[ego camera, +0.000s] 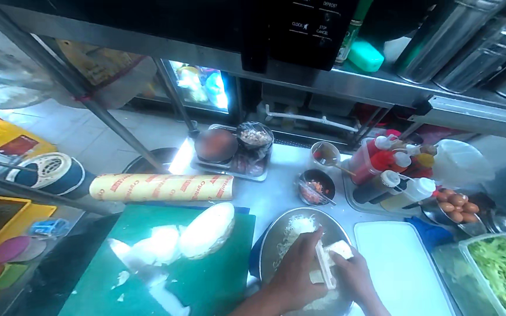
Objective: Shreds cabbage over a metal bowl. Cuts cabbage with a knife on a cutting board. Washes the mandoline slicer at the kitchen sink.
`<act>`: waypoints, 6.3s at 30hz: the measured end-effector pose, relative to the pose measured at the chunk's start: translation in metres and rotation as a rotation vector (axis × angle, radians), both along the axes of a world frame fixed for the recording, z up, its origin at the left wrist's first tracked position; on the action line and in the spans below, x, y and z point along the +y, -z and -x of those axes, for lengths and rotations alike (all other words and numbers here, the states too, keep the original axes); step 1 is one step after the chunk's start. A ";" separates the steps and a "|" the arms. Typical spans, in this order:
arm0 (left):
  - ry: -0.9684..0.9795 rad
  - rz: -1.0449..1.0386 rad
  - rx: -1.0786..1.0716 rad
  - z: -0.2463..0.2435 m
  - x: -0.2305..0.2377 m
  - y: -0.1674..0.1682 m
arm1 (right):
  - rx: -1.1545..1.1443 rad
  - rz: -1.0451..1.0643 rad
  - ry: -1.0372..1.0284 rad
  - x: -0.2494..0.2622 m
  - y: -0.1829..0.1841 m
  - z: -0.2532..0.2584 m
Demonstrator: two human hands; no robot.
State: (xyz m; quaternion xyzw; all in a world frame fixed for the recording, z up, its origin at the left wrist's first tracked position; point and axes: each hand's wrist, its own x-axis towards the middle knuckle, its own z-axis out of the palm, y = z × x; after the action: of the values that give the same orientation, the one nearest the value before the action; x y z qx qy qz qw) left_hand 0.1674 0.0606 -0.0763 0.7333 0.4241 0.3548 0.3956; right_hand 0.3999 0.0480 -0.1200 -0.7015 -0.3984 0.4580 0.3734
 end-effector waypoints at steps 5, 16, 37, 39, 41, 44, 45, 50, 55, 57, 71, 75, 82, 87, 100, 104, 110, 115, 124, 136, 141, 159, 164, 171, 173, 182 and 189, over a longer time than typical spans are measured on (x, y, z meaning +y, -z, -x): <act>-0.038 0.012 -0.025 0.004 -0.002 0.005 | 0.167 -0.165 -0.039 -0.007 -0.072 0.024; -0.061 0.014 -0.102 0.010 -0.008 0.012 | 0.113 -0.096 -0.080 -0.014 -0.072 0.025; -0.095 0.018 -0.111 0.016 -0.013 0.006 | -0.025 -0.218 -0.131 -0.017 -0.041 0.029; -0.091 0.006 -0.132 0.018 -0.014 0.009 | -0.163 -0.128 -0.109 -0.009 -0.003 0.013; -0.078 0.012 -0.119 0.018 -0.014 0.006 | -0.186 -0.052 -0.096 -0.008 0.001 0.005; -0.091 0.003 -0.094 0.015 -0.011 0.004 | -0.035 -0.135 -0.107 -0.017 -0.050 0.027; -0.093 0.006 -0.091 0.014 -0.011 0.004 | -0.016 -0.170 -0.110 -0.018 -0.053 0.031; -0.089 0.024 -0.065 0.015 -0.014 0.000 | -0.115 -0.016 0.061 -0.009 0.018 -0.009; -0.156 0.019 0.000 0.006 0.005 -0.014 | 0.441 -0.141 0.316 -0.029 -0.027 -0.019; -0.171 0.014 0.104 0.003 0.023 -0.023 | 0.640 -0.161 0.298 -0.042 -0.045 -0.020; -0.212 0.125 0.106 -0.007 0.044 -0.037 | 1.024 0.143 -0.005 -0.056 -0.048 0.062; -0.222 0.079 0.086 -0.004 0.038 -0.032 | 1.070 0.133 -0.030 -0.045 -0.045 0.071; -0.237 0.079 0.082 -0.004 0.032 -0.032 | 1.042 0.146 -0.059 -0.046 -0.054 0.072; -0.236 0.072 0.070 -0.005 0.031 -0.031 | 1.023 0.133 -0.065 -0.048 -0.052 0.072; -0.230 0.072 0.079 -0.004 0.030 -0.032 | 0.969 0.118 -0.051 -0.054 -0.052 0.075; -0.233 0.080 0.075 -0.003 0.027 -0.030 | 0.947 0.140 -0.046 -0.063 -0.051 0.073; -0.225 0.057 0.043 0.005 0.022 -0.022 | 0.936 0.122 -0.116 -0.090 -0.068 0.049; -0.198 0.068 0.015 0.010 0.014 -0.022 | 0.927 -0.076 -0.156 -0.094 -0.089 0.019; -0.024 -0.148 0.044 -0.007 -0.018 -0.025 | 0.168 -0.115 0.062 -0.025 -0.081 -0.012; -0.033 -0.081 0.138 -0.001 -0.010 -0.030 | -0.164 0.004 -0.160 -0.005 -0.039 -0.002; -0.033 -0.082 0.142 0.001 -0.005 -0.024 | -0.106 -0.053 -0.118 -0.007 -0.033 0.005; -0.020 -0.059 0.050 -0.016 0.000 -0.021 | 0.058 -0.160 -0.014 -0.016 -0.036 0.004; -0.034 0.042 -0.036 -0.021 -0.007 -0.020 | 0.138 -0.148 0.018 -0.020 -0.046 -0.003; -0.012 0.004 -0.016 -0.017 -0.015 -0.004 | 0.038 -0.021 0.010 -0.018 -0.003 -0.013; -0.032 0.004 -0.027 -0.017 -0.011 -0.003 | 0.147 -0.120 0.011 -0.018 -0.038 -0.004; -0.042 0.009 -0.001 -0.016 -0.008 -0.002 | 0.141 -0.117 0.029 -0.016 -0.033 -0.003; -0.033 0.018 0.010 -0.015 -0.013 0.001 | 0.040 -0.044 0.045 -0.021 -0.010 -0.005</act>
State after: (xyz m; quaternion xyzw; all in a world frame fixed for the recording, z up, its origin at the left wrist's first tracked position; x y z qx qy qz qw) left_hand 0.1820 0.0472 -0.0770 0.7244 0.4412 0.3540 0.3940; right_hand 0.4047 0.0270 -0.1105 -0.6927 -0.3850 0.4543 0.4069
